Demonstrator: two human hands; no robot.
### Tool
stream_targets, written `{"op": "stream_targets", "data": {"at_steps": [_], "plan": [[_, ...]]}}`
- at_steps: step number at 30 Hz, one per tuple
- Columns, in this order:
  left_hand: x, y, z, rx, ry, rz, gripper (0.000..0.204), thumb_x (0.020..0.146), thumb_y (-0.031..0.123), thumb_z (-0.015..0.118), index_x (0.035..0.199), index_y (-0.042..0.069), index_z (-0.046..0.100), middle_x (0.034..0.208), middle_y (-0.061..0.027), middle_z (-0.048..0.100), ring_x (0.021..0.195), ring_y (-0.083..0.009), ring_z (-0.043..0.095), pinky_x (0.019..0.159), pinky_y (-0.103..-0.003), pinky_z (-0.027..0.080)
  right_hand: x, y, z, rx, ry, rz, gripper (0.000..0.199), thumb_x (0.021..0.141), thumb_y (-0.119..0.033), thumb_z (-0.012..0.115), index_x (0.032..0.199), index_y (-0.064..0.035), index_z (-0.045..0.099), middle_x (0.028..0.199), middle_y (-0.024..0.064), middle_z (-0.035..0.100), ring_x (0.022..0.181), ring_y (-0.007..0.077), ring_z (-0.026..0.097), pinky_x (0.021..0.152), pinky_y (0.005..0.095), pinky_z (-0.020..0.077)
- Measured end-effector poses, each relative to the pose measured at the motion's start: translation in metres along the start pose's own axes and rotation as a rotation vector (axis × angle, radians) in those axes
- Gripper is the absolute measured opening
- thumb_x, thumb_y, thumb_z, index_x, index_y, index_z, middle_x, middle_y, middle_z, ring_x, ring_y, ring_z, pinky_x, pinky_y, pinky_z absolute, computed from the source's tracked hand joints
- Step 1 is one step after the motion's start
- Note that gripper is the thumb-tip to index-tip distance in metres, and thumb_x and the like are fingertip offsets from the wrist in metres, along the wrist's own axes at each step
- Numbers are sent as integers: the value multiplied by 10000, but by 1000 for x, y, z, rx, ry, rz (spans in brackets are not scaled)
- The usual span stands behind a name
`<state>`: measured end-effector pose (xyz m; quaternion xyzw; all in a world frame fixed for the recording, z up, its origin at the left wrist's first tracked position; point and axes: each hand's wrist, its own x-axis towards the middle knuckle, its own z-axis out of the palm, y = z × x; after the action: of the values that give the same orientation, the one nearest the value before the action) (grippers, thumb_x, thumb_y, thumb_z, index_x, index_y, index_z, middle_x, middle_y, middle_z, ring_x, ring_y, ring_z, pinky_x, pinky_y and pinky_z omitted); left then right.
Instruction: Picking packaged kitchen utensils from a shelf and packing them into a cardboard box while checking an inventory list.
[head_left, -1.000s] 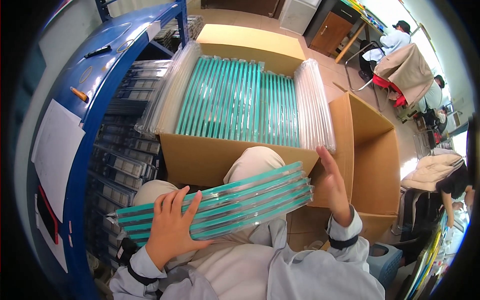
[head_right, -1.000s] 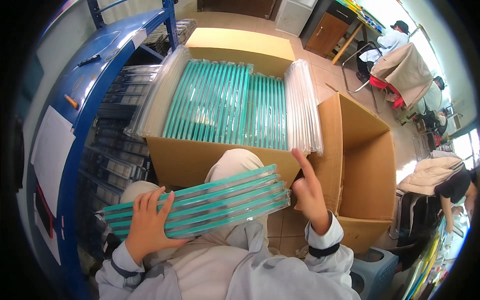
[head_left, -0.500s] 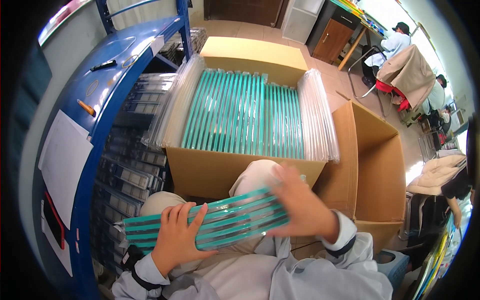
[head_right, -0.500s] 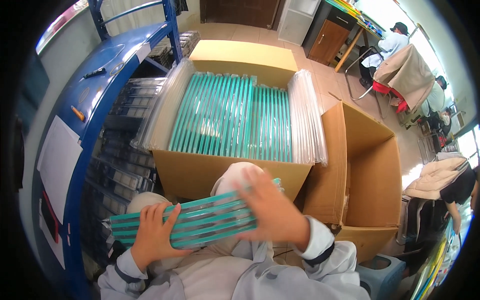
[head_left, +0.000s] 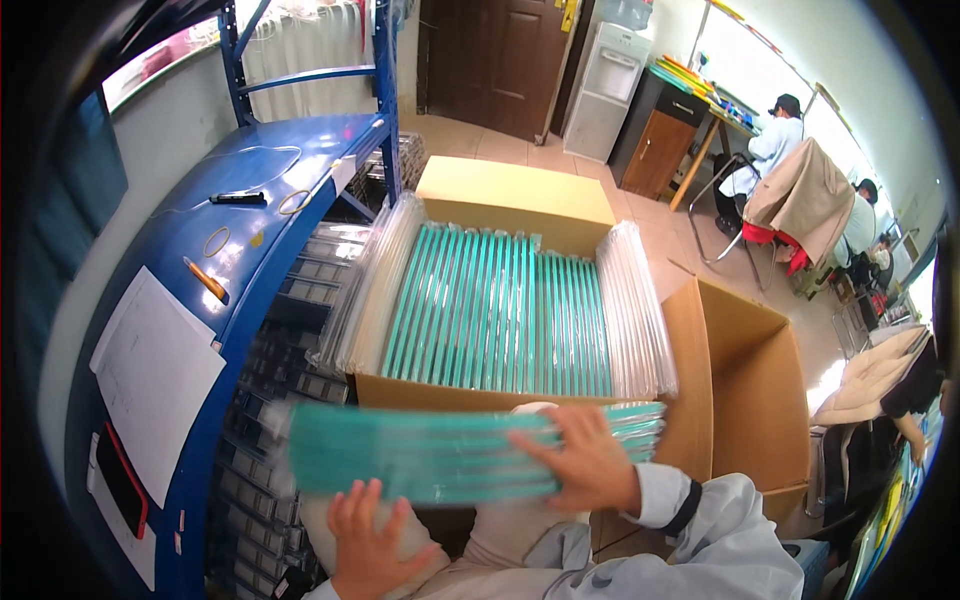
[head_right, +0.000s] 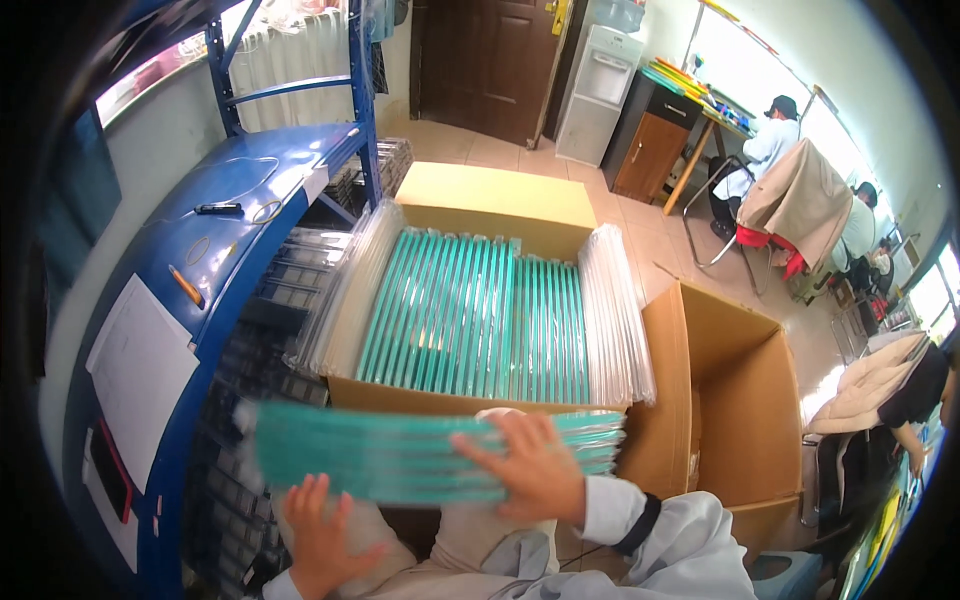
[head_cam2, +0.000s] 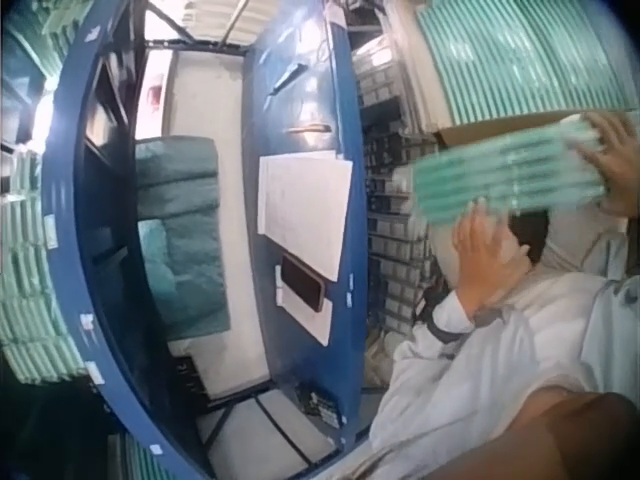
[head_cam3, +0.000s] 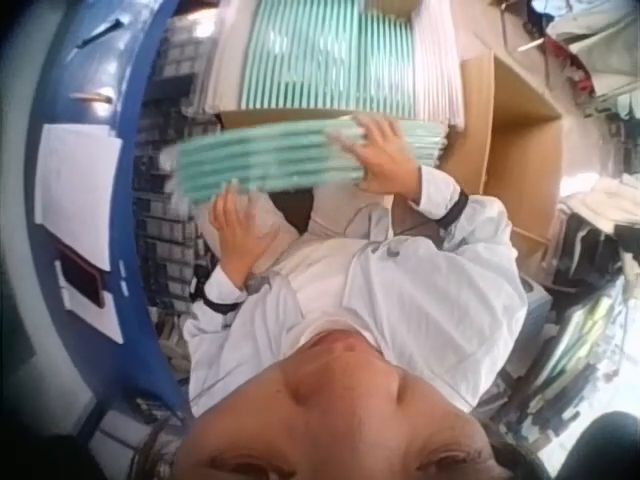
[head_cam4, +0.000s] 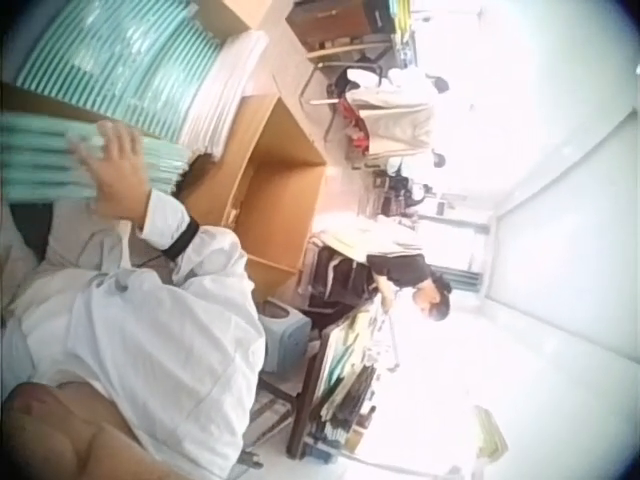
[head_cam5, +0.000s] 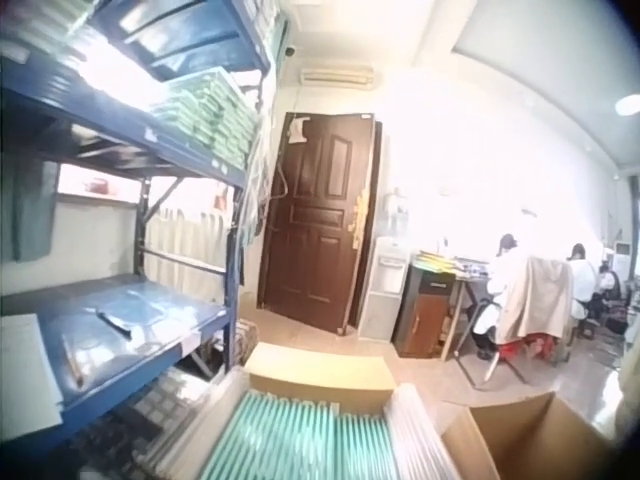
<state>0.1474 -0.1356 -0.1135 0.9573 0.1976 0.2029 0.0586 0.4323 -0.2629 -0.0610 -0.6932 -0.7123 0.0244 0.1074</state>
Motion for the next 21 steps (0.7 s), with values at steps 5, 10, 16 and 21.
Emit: {"op": "stream_targets", "data": {"at_steps": [5, 10, 16, 21], "plan": [[-11, -50, 30, -19, -15, -419, 780, 680, 240, 666, 1328, 7, 299, 1357, -219, 313, 1260, -388, 283, 1042, -533, 160, 18, 94, 6, -300, 233, 567, 1015, 495, -403, 751, 1375, -157, 310, 1168, 246, 411, 1072, 384, 407, 925, 476, 284], [-1, -49, 25, 52, 26, -436, 646, 754, 237, 602, 1313, 33, 352, 1298, -186, 405, 1215, -344, 367, 1033, -469, 242, 42, 198, 31, -294, 113, 1061, 1040, 523, -499, 733, 1390, -152, 275, 1193, 249, 420, 1139, 382, 386, 958, 498, 255], [0, -56, 22, 61, 2, -443, 574, 776, 249, 599, 1252, -11, 413, 1223, -206, 469, 1172, -361, 409, 1030, -467, 275, 71, 242, 86, -216, -125, 1426, 1063, 530, -588, 701, 1399, -167, 256, 1275, 256, 387, 1236, 377, 321, 1014, 516, 188], [6, -62, 28, 7, -30, -431, 549, 779, 223, 587, 1245, -16, 423, 1219, -210, 482, 1164, -362, 422, 1034, -466, 269, 122, 247, 154, -120, -106, 1514, 1110, 556, -646, 663, 1425, -147, 185, 1346, 263, 323, 1262, 389, 285, 1017, 507, 191]]}}
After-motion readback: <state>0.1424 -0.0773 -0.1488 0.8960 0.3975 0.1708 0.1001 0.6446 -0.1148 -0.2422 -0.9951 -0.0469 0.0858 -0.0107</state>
